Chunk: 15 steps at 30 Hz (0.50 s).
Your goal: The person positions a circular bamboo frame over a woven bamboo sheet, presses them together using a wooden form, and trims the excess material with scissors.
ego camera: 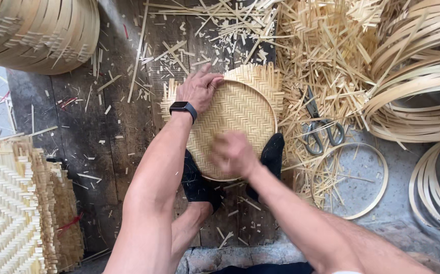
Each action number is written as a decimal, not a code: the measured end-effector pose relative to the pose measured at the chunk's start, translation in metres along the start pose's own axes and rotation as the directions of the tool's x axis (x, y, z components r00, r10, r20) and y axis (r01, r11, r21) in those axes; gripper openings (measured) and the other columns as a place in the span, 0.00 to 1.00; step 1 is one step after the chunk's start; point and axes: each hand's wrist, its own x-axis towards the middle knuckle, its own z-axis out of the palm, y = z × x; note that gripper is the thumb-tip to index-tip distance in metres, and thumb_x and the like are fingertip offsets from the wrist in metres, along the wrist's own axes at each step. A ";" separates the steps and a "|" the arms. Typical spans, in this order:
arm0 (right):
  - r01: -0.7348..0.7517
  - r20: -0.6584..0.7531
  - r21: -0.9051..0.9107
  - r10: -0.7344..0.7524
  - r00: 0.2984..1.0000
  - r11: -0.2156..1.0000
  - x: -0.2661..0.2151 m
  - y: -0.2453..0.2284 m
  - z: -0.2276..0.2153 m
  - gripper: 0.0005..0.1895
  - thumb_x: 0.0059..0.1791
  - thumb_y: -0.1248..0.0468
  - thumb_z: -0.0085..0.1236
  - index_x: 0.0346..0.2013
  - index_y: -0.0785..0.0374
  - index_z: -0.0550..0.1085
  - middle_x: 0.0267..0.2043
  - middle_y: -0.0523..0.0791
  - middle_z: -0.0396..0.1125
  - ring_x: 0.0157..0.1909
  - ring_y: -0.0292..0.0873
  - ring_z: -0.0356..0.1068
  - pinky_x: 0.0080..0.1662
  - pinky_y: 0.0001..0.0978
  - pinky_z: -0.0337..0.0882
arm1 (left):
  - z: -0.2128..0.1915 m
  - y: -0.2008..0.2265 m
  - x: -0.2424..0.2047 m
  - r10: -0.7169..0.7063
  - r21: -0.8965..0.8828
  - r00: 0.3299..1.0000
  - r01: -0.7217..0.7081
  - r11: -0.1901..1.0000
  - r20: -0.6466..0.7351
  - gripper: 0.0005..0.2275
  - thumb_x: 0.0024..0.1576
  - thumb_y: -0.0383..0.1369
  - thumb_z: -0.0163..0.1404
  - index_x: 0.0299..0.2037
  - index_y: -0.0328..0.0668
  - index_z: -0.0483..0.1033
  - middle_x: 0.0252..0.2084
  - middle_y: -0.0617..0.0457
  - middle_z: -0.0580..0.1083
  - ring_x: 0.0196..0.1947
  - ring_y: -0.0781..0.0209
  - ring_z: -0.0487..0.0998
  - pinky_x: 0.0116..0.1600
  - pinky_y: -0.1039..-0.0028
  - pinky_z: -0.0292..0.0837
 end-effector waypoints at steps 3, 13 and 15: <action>-0.108 -0.314 -0.402 -0.026 0.949 0.909 0.063 0.050 -0.056 0.22 0.52 0.49 0.57 0.52 0.60 0.77 0.54 0.47 0.72 0.59 0.50 0.68 0.57 0.47 0.69 | -0.008 0.008 0.005 0.049 0.115 0.999 -0.048 0.992 -0.004 0.20 0.66 0.54 0.35 0.50 0.65 0.81 0.60 0.55 0.73 0.57 0.51 0.74 0.52 0.62 0.73; -0.629 0.197 0.337 0.601 0.775 0.700 0.113 0.140 -0.062 0.14 0.56 0.54 0.58 0.40 0.61 0.83 0.32 0.50 0.78 0.32 0.44 0.74 0.41 0.35 0.73 | -0.012 -0.001 0.027 -0.306 -0.215 0.903 0.376 0.901 0.300 0.24 0.57 0.62 0.43 0.44 0.59 0.84 0.37 0.53 0.81 0.40 0.52 0.81 0.46 0.59 0.72; -0.363 -0.197 0.232 0.409 0.891 0.902 0.099 0.127 -0.058 0.16 0.59 0.55 0.52 0.39 0.64 0.80 0.35 0.49 0.75 0.36 0.45 0.74 0.42 0.36 0.74 | -0.008 -0.002 0.031 -0.321 -0.234 0.889 0.405 0.884 0.326 0.24 0.56 0.63 0.44 0.43 0.59 0.84 0.36 0.52 0.81 0.40 0.53 0.81 0.47 0.61 0.73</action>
